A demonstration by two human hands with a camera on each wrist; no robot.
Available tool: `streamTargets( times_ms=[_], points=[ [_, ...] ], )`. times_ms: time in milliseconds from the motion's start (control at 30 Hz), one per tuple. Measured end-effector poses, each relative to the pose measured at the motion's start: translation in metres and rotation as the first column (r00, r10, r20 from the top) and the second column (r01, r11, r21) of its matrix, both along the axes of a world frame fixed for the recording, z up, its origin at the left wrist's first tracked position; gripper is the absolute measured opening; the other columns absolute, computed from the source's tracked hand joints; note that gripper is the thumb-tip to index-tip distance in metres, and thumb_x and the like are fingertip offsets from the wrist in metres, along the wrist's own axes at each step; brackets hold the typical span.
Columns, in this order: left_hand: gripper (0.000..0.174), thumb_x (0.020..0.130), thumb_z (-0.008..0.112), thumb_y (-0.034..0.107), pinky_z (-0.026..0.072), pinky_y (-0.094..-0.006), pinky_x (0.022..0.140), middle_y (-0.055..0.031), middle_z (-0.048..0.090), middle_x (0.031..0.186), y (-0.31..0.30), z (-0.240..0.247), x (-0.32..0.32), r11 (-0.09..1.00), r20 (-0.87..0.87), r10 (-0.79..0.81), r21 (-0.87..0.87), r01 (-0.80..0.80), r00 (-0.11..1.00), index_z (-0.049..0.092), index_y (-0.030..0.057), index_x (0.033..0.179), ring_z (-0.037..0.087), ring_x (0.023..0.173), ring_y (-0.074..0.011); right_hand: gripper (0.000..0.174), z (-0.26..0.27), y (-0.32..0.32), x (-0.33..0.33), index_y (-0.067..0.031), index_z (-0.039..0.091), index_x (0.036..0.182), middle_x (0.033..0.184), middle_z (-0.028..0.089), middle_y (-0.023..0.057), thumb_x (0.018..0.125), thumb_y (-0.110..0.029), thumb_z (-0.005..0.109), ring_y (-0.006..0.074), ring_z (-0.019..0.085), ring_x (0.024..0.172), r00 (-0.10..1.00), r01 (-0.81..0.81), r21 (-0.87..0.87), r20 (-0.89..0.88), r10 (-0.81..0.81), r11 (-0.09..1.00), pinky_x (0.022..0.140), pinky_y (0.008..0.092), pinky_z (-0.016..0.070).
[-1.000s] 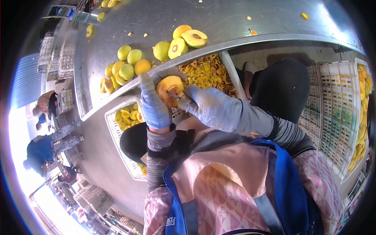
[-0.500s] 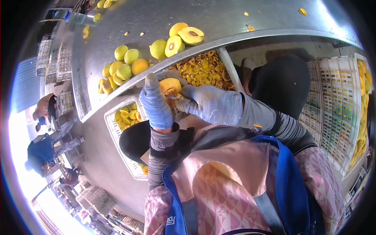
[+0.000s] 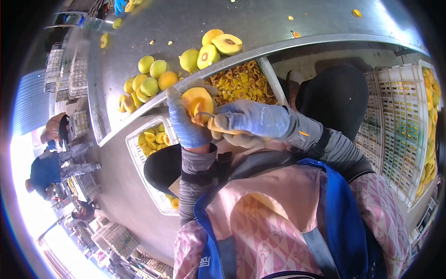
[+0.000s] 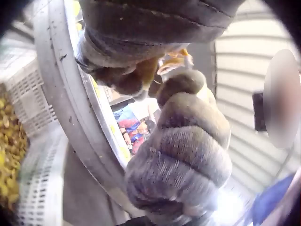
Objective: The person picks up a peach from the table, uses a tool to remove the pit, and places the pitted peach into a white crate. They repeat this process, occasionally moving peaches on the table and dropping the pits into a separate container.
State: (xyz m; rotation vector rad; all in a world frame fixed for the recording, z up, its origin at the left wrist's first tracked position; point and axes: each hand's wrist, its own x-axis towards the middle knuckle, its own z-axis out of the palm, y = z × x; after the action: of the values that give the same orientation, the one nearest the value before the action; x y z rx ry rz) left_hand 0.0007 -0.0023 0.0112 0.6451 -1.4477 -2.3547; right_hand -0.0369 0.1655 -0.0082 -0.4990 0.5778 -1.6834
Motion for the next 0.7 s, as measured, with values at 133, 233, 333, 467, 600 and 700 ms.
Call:
streamTargets(
  times_ms=[133, 233, 333, 467, 600, 700],
  points=[
    [0.050, 0.100, 0.045, 0.042, 0.0512, -0.0358, 0.089, -0.0139, 0.064, 0.111, -0.024, -0.006, 0.002, 0.980, 0.004, -0.160, 0.122, 0.159, 0.987, 0.050, -0.0010, 0.126, 0.062, 0.102, -0.0228, 0.036, 0.005, 0.002, 0.010, -0.0042, 0.063, 0.101, 0.080, 0.065, 0.0128, 0.098, -0.039, 0.052, 0.0245, 0.063, 0.074, 0.220, 0.603, -0.011, -0.959, -0.180, 0.798, 0.067, 0.0342, 0.0483],
    [0.050, 0.098, 0.050, 0.039, 0.0502, -0.0375, 0.093, -0.0134, 0.060, 0.120, -0.031, -0.004, 0.006, 0.969, -0.066, -0.093, 0.225, 0.106, 0.993, 0.049, 0.0000, 0.129, 0.059, 0.107, -0.0262, 0.037, 0.016, 0.004, 0.006, -0.0038, 0.063, 0.103, 0.084, 0.064, 0.0172, 0.097, -0.039, 0.053, 0.0311, 0.062, 0.076, 0.500, 0.571, 0.194, -0.853, -0.150, 0.798, 0.069, 0.0374, 0.0486],
    [0.055, 0.100, 0.046, 0.036, 0.0397, -0.0425, 0.105, -0.0175, 0.049, 0.135, -0.035, 0.001, 0.015, 0.977, -0.086, -0.212, -0.016, 0.212, 0.973, 0.038, -0.0020, 0.140, 0.049, 0.122, -0.0280, 0.039, 0.018, 0.002, 0.008, -0.0032, 0.063, 0.105, 0.085, 0.065, 0.0173, 0.097, -0.040, 0.055, 0.0296, 0.063, 0.076, 0.460, 0.647, 0.157, -0.860, -0.219, 0.746, 0.069, 0.0359, 0.0491],
    [0.063, 0.098, 0.049, 0.039, 0.0347, -0.0446, 0.109, -0.0180, 0.043, 0.142, -0.029, 0.005, 0.019, 0.921, -0.231, -0.243, 0.251, 0.299, 0.942, 0.033, 0.0008, 0.144, 0.045, 0.127, -0.0301, 0.041, 0.037, -0.001, 0.007, -0.0023, 0.062, 0.098, 0.071, 0.057, 0.0081, 0.097, -0.043, 0.055, 0.0154, 0.056, 0.065, 0.637, 0.596, 0.261, -0.729, -0.249, 0.760, 0.062, 0.0294, 0.0465],
    [0.064, 0.095, 0.059, 0.038, 0.0366, -0.0431, 0.109, -0.0164, 0.048, 0.137, -0.016, 0.000, 0.016, 0.936, -0.155, -0.224, 0.240, 0.257, 0.962, 0.037, 0.0001, 0.141, 0.048, 0.125, -0.0288, 0.042, 0.030, -0.012, 0.012, -0.0024, 0.062, 0.116, 0.086, 0.066, 0.0170, 0.092, -0.038, 0.064, 0.0263, 0.065, 0.077, 0.739, 0.632, 0.332, -0.532, -0.414, 0.700, 0.070, 0.0321, 0.0517],
    [0.066, 0.091, 0.065, 0.037, 0.0370, -0.0439, 0.109, -0.0157, 0.051, 0.134, -0.012, 0.007, 0.017, 0.937, -0.243, -0.330, 0.034, 0.348, 0.912, 0.039, -0.0003, 0.140, 0.049, 0.124, -0.0284, 0.044, 0.021, -0.012, 0.012, -0.0024, 0.060, 0.117, 0.087, 0.067, 0.0172, 0.091, -0.037, 0.065, 0.0276, 0.066, 0.076, 0.627, 0.724, 0.235, -0.615, -0.478, 0.649, 0.068, 0.0330, 0.0527]
  ],
)
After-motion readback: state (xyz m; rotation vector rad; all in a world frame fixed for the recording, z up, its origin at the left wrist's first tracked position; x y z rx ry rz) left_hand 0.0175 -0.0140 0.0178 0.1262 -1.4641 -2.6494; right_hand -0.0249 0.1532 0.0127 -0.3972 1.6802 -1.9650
